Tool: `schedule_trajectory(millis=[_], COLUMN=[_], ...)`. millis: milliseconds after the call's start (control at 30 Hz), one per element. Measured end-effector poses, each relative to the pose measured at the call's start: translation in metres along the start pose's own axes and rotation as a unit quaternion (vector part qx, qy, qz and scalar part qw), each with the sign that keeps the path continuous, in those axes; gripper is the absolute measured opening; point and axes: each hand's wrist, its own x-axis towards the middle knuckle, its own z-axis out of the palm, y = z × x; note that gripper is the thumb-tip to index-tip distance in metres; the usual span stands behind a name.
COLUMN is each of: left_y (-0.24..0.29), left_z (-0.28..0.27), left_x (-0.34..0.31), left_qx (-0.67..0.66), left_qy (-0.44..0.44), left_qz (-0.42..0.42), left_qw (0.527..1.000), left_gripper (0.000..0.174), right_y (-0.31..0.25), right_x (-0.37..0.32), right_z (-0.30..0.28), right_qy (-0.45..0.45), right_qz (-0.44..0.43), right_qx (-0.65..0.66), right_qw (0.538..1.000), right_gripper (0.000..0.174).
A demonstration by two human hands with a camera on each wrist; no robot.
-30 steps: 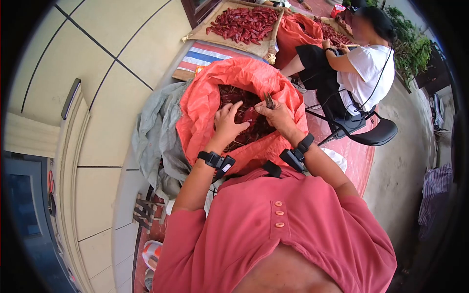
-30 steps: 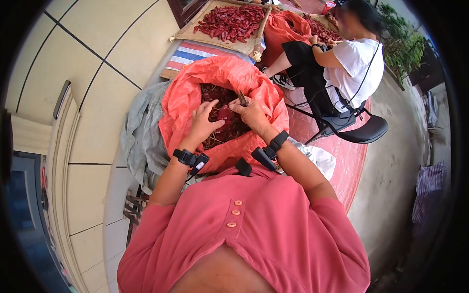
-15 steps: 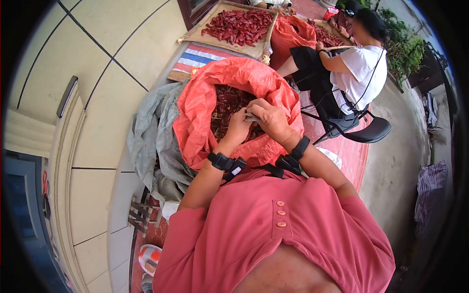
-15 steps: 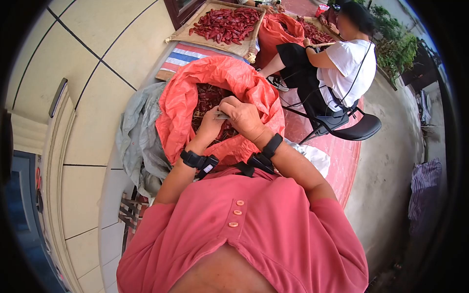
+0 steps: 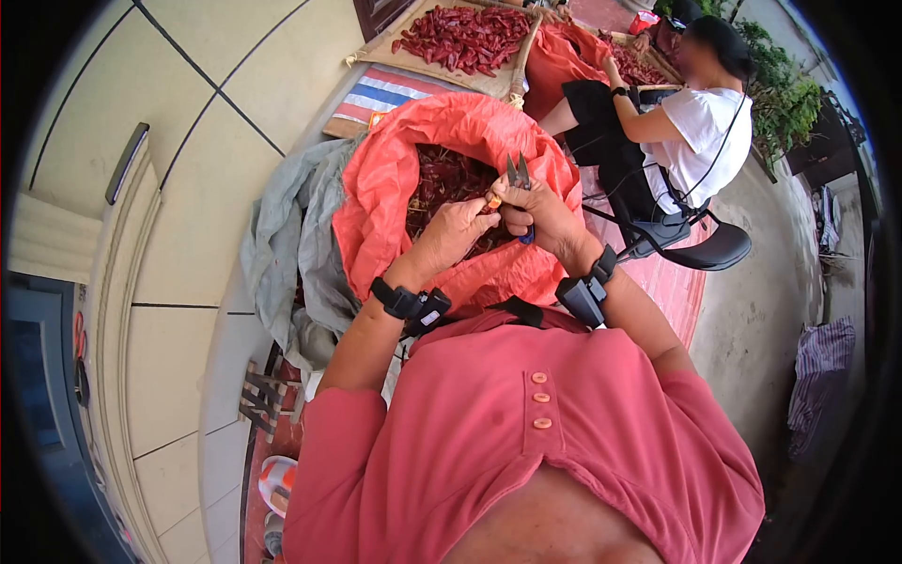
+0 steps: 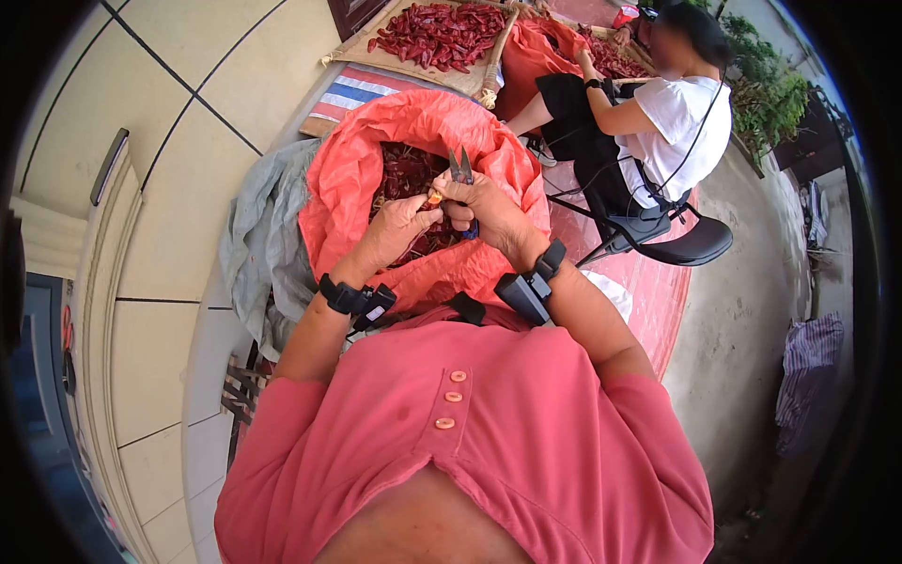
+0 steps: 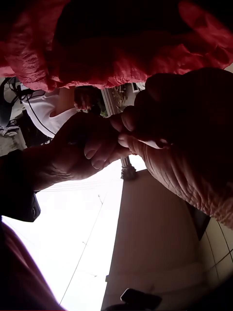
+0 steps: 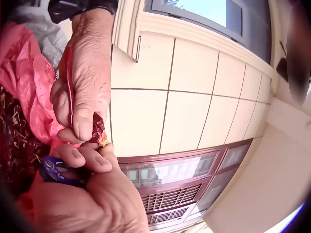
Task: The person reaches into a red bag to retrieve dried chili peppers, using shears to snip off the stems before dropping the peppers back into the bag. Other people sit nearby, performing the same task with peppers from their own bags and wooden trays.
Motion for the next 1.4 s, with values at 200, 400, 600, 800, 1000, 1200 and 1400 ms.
schedule_trajectory(millis=[200, 400, 600, 800, 1000, 1200, 1400], left_y=[-0.001, -0.005, -0.05, -0.118, -0.166, -0.182, -0.201], left_z=[0.003, -0.026, -0.088, -0.117, -0.131, -0.145, -0.146], left_x=[-0.004, -0.042, -0.131, -0.189, -0.221, -0.234, -0.271], left_qx=[-0.016, 0.234, 0.475, 0.419, 0.407, 0.345, 0.2], left_qy=[-0.045, 0.071, 0.215, 0.252, 0.27, 0.325, 0.536], left_qz=[-0.03, 0.046, -0.122, -0.294, -0.321, -0.38, -0.394], left_qw=[0.998, 0.969, 0.845, 0.821, 0.811, 0.794, 0.719], left_gripper=[0.023, 0.025, 0.031, 0.031, 0.028, 0.027, 0.029], right_y=[0.002, -0.03, 0.025, 0.135, 0.167, 0.171, 0.207], right_x=[0.004, -0.062, -0.14, -0.162, -0.155, -0.172, -0.208], right_z=[-0.019, -0.029, -0.118, -0.22, -0.257, -0.262, -0.283], right_qy=[-0.065, 0.101, 0.299, 0.369, 0.383, 0.401, 0.423], right_qz=[0.083, -0.107, -0.027, -0.035, 0.041, 0.093, 0.175], right_qx=[0.133, -0.14, -0.299, -0.274, -0.273, -0.214, -0.251], right_qw=[0.985, 0.979, 0.906, 0.887, 0.881, 0.886, 0.853], right_gripper=[0.017, 0.015, 0.015, 0.01, 0.02, 0.041, 0.035])
